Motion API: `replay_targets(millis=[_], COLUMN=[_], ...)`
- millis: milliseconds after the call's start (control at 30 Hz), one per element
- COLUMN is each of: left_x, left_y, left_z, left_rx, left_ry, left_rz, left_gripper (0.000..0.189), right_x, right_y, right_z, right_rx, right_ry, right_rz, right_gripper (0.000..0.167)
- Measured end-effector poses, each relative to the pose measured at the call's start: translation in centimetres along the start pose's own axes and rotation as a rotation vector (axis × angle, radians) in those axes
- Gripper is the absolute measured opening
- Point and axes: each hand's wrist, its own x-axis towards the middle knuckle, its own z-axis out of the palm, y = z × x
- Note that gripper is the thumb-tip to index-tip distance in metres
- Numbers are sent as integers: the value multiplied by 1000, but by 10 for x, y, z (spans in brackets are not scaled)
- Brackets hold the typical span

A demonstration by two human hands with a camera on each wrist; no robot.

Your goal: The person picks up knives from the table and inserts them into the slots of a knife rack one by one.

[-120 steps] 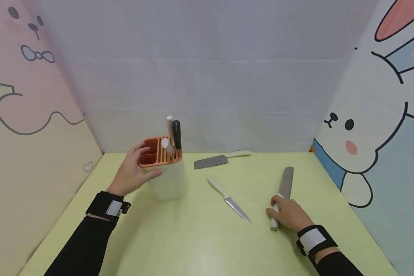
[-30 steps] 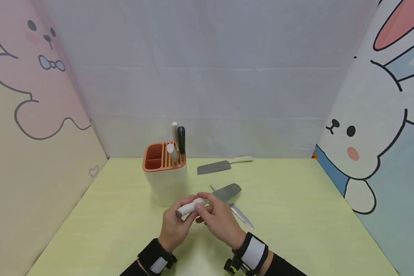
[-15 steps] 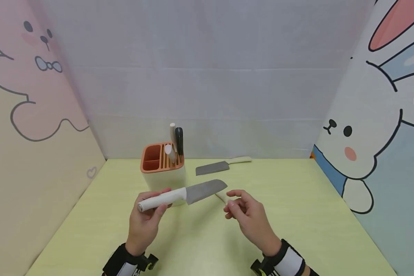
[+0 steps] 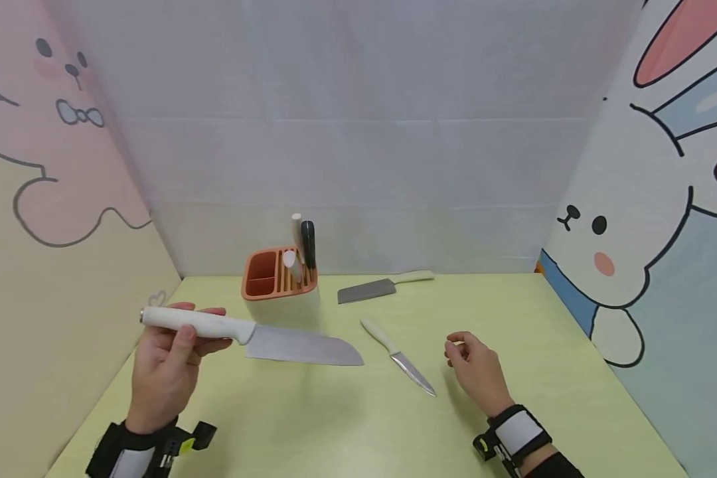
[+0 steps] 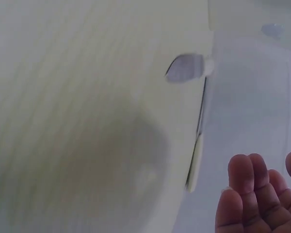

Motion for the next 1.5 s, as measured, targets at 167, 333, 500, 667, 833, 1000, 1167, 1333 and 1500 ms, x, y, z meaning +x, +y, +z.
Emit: replay_targets(millis=[167, 333, 500, 667, 833, 1000, 1167, 1333, 1500], left_x=[23, 48, 69, 81, 98, 127, 158, 183, 198], left_y=[26, 47, 65, 80, 87, 85, 78, 71, 58], left_z=[-18, -29, -32, -34, -28, -22, -13, 0, 11], left_rx=[-157, -159, -39, 183, 343, 464, 549, 686, 875], left_ry=[-12, 55, 141, 266, 326, 290, 234, 203, 179], left_rz=[63, 111, 119, 127, 102, 59, 33, -10, -54], left_gripper=[30, 27, 24, 26, 28, 30, 30, 29, 29], right_x=[7, 14, 17, 20, 24, 25, 24, 24, 24], right_y=[26, 42, 47, 48, 50, 53, 53, 52, 50], right_z=[-13, -19, -20, -17, -17, -14, -14, -15, -17], right_rx=[-206, -359, -507, -575, -607, -605, -603, -618, -611], right_ry=[-32, -169, -277, -311, -304, -295, -302, -298, -295], right_rz=[44, 29, -23, -48, -72, -87, -91, -92, -93], right_gripper=[36, 43, 55, 60, 62, 63, 65, 64, 64])
